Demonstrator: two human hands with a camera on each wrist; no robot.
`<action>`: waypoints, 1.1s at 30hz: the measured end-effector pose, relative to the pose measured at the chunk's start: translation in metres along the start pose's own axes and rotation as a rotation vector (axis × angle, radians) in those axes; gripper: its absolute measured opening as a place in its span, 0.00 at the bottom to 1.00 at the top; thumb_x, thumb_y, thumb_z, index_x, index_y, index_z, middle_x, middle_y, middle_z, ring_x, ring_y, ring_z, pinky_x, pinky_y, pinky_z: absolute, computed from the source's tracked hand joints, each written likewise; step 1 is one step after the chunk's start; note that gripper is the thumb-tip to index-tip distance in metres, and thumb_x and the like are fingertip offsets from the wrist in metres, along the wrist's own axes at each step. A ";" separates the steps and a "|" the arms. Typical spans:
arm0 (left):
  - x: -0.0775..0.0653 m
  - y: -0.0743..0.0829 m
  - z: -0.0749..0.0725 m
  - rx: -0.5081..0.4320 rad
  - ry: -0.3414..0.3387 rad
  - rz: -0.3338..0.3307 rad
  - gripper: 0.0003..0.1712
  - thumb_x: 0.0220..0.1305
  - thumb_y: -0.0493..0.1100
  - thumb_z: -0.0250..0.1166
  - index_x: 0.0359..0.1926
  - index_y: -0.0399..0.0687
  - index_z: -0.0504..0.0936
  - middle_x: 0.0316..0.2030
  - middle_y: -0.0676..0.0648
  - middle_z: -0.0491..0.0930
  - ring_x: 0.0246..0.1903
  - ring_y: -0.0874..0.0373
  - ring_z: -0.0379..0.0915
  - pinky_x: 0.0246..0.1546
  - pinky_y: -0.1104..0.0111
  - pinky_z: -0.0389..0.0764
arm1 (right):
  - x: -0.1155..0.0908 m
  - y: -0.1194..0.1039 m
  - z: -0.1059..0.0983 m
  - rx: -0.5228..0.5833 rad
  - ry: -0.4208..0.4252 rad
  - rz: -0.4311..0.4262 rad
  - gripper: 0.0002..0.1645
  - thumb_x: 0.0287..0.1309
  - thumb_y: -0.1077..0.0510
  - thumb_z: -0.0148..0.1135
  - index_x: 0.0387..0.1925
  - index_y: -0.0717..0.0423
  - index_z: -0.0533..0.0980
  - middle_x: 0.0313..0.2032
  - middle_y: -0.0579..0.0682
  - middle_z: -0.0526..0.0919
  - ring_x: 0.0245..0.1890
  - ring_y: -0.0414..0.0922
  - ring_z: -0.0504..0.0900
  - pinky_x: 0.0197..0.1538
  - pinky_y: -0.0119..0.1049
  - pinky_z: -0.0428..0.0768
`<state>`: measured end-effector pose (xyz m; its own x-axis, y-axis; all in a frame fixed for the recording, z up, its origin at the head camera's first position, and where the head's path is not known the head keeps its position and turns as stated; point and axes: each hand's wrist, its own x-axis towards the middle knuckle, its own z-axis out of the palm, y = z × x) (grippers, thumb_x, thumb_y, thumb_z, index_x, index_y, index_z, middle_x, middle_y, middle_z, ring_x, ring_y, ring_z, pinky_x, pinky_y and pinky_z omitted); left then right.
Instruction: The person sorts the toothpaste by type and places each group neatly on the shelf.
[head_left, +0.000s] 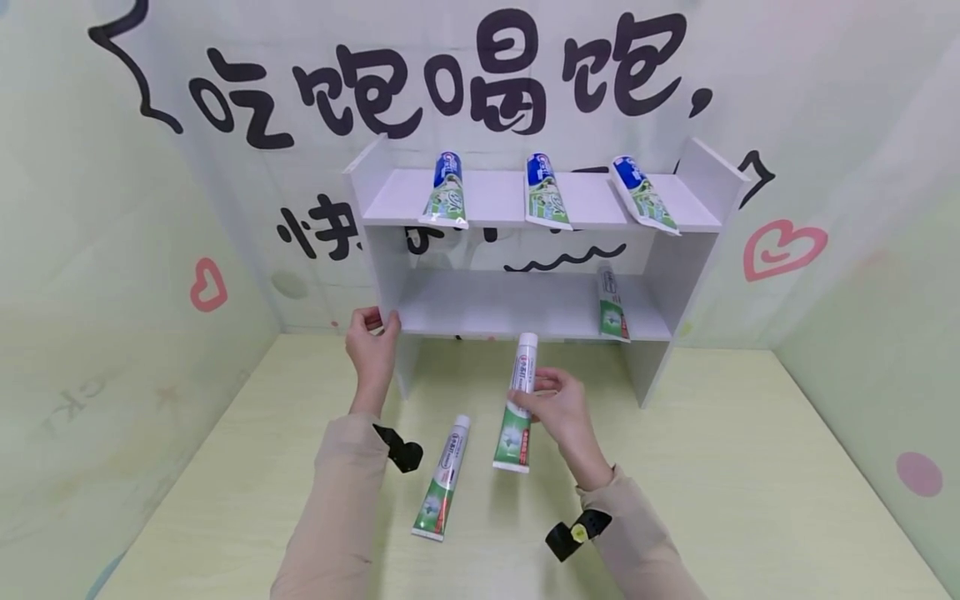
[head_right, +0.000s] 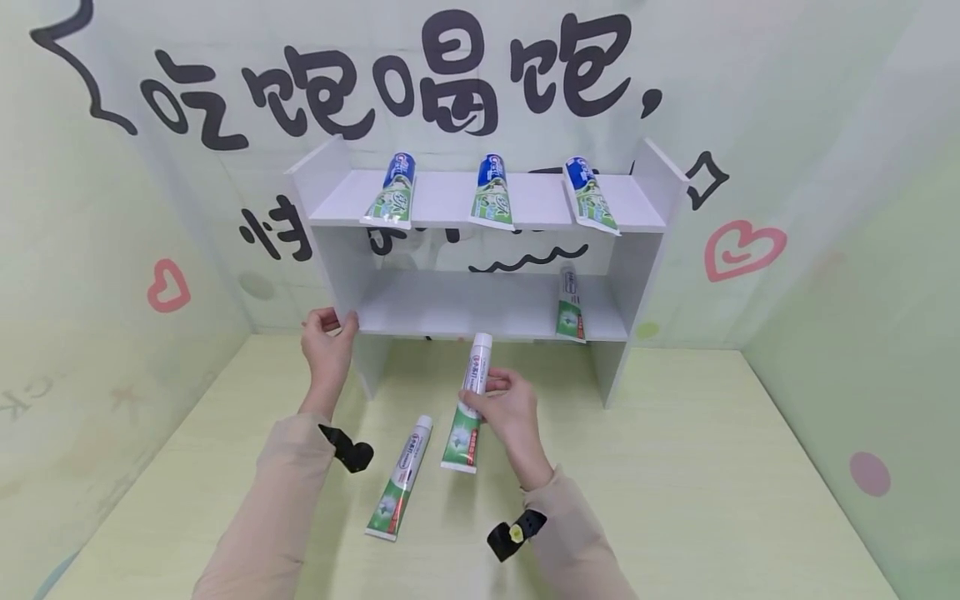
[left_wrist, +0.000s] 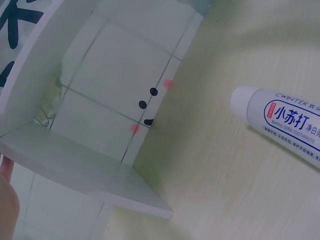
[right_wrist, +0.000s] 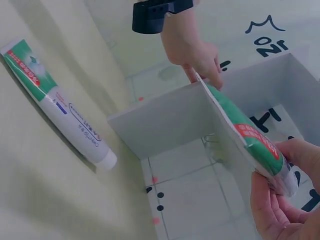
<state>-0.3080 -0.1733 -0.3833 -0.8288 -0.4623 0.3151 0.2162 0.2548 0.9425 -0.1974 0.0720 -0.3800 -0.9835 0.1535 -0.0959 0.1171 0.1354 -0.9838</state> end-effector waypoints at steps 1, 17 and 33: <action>0.000 -0.001 -0.001 -0.003 0.001 -0.004 0.17 0.56 0.39 0.62 0.44 0.33 0.72 0.39 0.40 0.75 0.37 0.59 0.70 0.37 0.80 0.78 | 0.002 -0.003 -0.001 0.004 0.004 -0.004 0.31 0.41 0.65 0.69 0.51 0.65 0.70 0.40 0.60 0.77 0.28 0.43 0.77 0.29 0.31 0.80; -0.001 -0.003 -0.003 -0.019 -0.002 -0.028 0.17 0.57 0.41 0.61 0.45 0.35 0.71 0.39 0.43 0.74 0.39 0.59 0.69 0.44 0.70 0.80 | 0.025 -0.031 -0.009 0.021 0.022 -0.041 0.32 0.42 0.63 0.69 0.53 0.63 0.70 0.44 0.59 0.77 0.30 0.40 0.76 0.29 0.30 0.79; -0.002 -0.003 0.000 -0.032 -0.005 -0.037 0.17 0.56 0.40 0.61 0.45 0.35 0.71 0.39 0.42 0.74 0.39 0.58 0.69 0.45 0.69 0.79 | 0.067 -0.058 -0.017 0.030 0.052 -0.037 0.31 0.45 0.61 0.67 0.54 0.64 0.70 0.47 0.59 0.79 0.34 0.41 0.78 0.39 0.33 0.81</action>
<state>-0.3075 -0.1730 -0.3868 -0.8391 -0.4668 0.2793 0.2017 0.2098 0.9567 -0.2672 0.0915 -0.3271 -0.9785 0.1997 -0.0524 0.0760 0.1122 -0.9908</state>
